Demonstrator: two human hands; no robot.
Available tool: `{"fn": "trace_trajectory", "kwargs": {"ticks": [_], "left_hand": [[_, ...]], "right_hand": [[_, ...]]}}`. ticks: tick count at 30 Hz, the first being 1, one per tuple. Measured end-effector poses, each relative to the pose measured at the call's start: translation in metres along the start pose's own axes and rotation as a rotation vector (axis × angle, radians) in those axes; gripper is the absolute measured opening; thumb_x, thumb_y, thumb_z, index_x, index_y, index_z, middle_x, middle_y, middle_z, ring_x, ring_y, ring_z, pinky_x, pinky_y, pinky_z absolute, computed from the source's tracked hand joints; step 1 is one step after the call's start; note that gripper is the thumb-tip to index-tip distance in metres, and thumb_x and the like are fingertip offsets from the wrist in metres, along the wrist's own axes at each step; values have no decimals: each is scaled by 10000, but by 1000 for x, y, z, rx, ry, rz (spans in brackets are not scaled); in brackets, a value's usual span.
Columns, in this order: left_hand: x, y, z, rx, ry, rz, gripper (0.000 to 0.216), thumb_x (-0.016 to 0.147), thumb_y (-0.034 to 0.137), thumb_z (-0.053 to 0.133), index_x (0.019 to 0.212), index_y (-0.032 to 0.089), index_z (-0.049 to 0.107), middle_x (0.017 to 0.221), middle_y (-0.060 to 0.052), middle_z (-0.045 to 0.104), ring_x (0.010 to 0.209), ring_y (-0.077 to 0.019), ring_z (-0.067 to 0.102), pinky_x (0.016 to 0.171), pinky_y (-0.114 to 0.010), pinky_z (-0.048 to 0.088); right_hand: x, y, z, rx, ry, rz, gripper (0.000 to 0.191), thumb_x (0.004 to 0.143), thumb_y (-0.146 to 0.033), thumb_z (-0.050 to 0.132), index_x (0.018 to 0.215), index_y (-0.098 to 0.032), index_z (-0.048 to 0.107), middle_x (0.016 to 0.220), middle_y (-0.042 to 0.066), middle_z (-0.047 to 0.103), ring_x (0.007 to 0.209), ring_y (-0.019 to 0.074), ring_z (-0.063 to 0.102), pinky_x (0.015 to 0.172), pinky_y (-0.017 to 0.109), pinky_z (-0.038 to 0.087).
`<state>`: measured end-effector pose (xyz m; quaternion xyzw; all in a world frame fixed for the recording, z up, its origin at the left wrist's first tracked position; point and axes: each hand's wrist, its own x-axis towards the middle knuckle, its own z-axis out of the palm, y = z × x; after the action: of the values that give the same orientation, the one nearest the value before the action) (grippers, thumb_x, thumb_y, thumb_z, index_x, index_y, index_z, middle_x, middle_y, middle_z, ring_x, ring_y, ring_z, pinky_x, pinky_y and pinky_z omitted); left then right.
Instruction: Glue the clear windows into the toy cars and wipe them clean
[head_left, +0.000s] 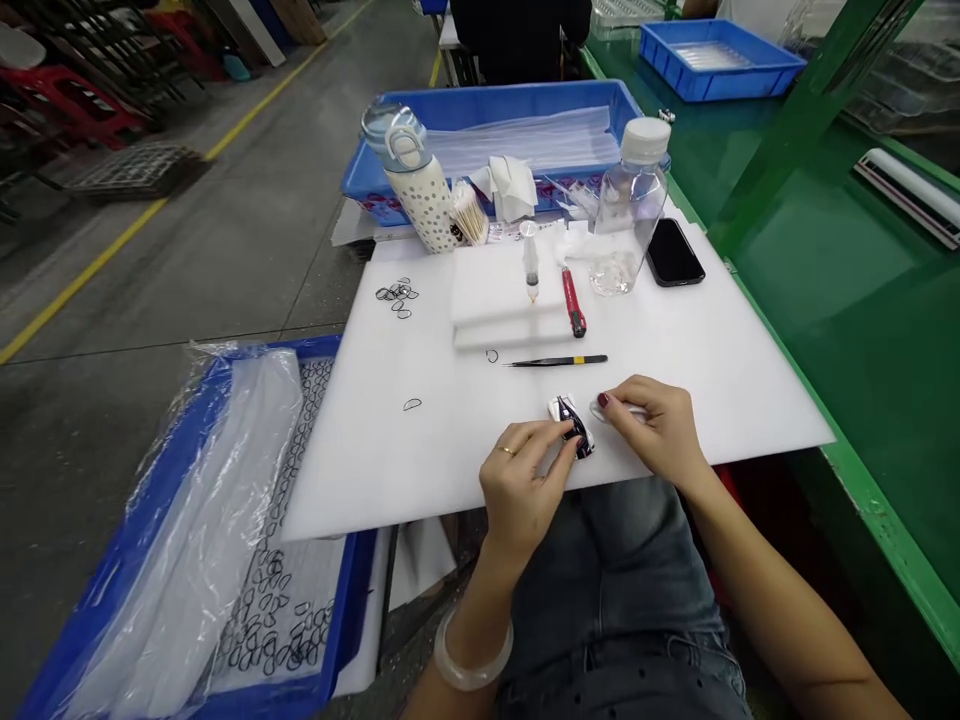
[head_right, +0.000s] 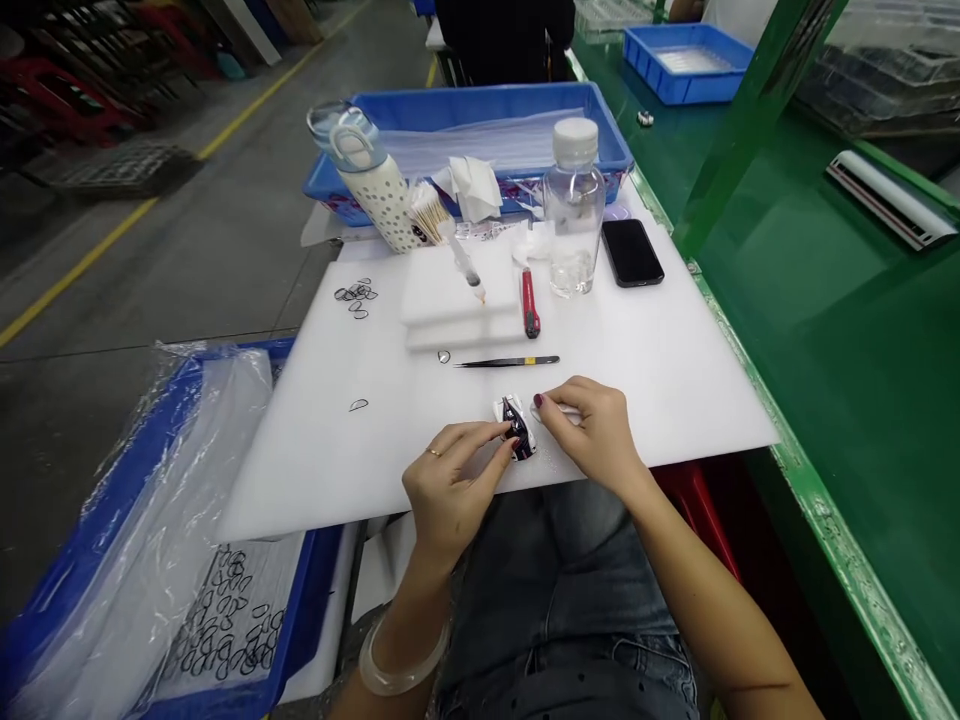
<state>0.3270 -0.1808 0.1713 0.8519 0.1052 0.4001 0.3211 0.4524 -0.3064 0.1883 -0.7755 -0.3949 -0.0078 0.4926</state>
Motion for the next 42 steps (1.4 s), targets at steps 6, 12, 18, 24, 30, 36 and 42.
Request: {"fn": "trace_trajectory", "kwargs": {"ticks": [6, 12, 18, 24, 30, 36, 42], "left_hand": [[1, 2, 1, 39, -57, 28, 130, 817, 131, 744, 945, 151, 730, 829, -37, 682, 778, -157, 644, 726, -273, 544], [2, 0, -2, 23, -114, -89, 188, 784, 162, 784, 953, 186, 706, 869, -17, 667, 829, -168, 642, 748, -293, 544], [6, 0, -8, -67, -158, -238, 279, 769, 148, 767, 1028, 207, 683, 1081, -50, 672, 1018, -191, 638, 706, -259, 556], [5, -2, -9, -67, -203, -270, 233, 827, 159, 703, 1051, 223, 692, 1214, -57, 681, 1117, -217, 626, 835, -354, 567], [7, -1, -8, -74, -214, -282, 247, 804, 144, 714, 1037, 222, 690, 1188, -60, 690, 1100, -226, 630, 794, -354, 571], [9, -2, -10, -85, -227, -291, 261, 806, 140, 709, 1050, 226, 680, 1195, -63, 686, 1107, -234, 627, 778, -352, 574], [7, 1, -9, -80, -227, -285, 269, 803, 125, 707, 1049, 226, 672, 1193, -64, 686, 1103, -238, 631, 768, -351, 578]], "right_hand": [[2, -3, -2, -8, -182, -2, 97, 867, -194, 651, 834, -173, 740, 793, 19, 695, 722, 129, 654, 642, 244, 462], [1, -1, -2, -32, -210, -16, 64, 858, -193, 673, 855, -176, 733, 810, 13, 687, 735, 129, 650, 647, 247, 455], [1, -1, -3, -46, -219, 4, 75, 873, -224, 672, 870, -177, 730, 804, 11, 679, 720, 129, 640, 636, 255, 446], [1, 0, -2, -59, -205, -14, 74, 874, -244, 675, 865, -182, 716, 797, 13, 676, 709, 137, 636, 621, 259, 434], [1, -1, -2, -55, -218, -4, 74, 871, -245, 676, 856, -180, 706, 802, 14, 673, 720, 139, 633, 624, 258, 431], [2, -2, -4, -52, -254, 0, 65, 886, -231, 653, 855, -192, 695, 801, 7, 665, 722, 131, 623, 632, 254, 425], [0, -2, -3, -96, -262, -19, 103, 892, -269, 646, 828, -190, 663, 778, 6, 642, 676, 121, 584, 583, 245, 392]]}}
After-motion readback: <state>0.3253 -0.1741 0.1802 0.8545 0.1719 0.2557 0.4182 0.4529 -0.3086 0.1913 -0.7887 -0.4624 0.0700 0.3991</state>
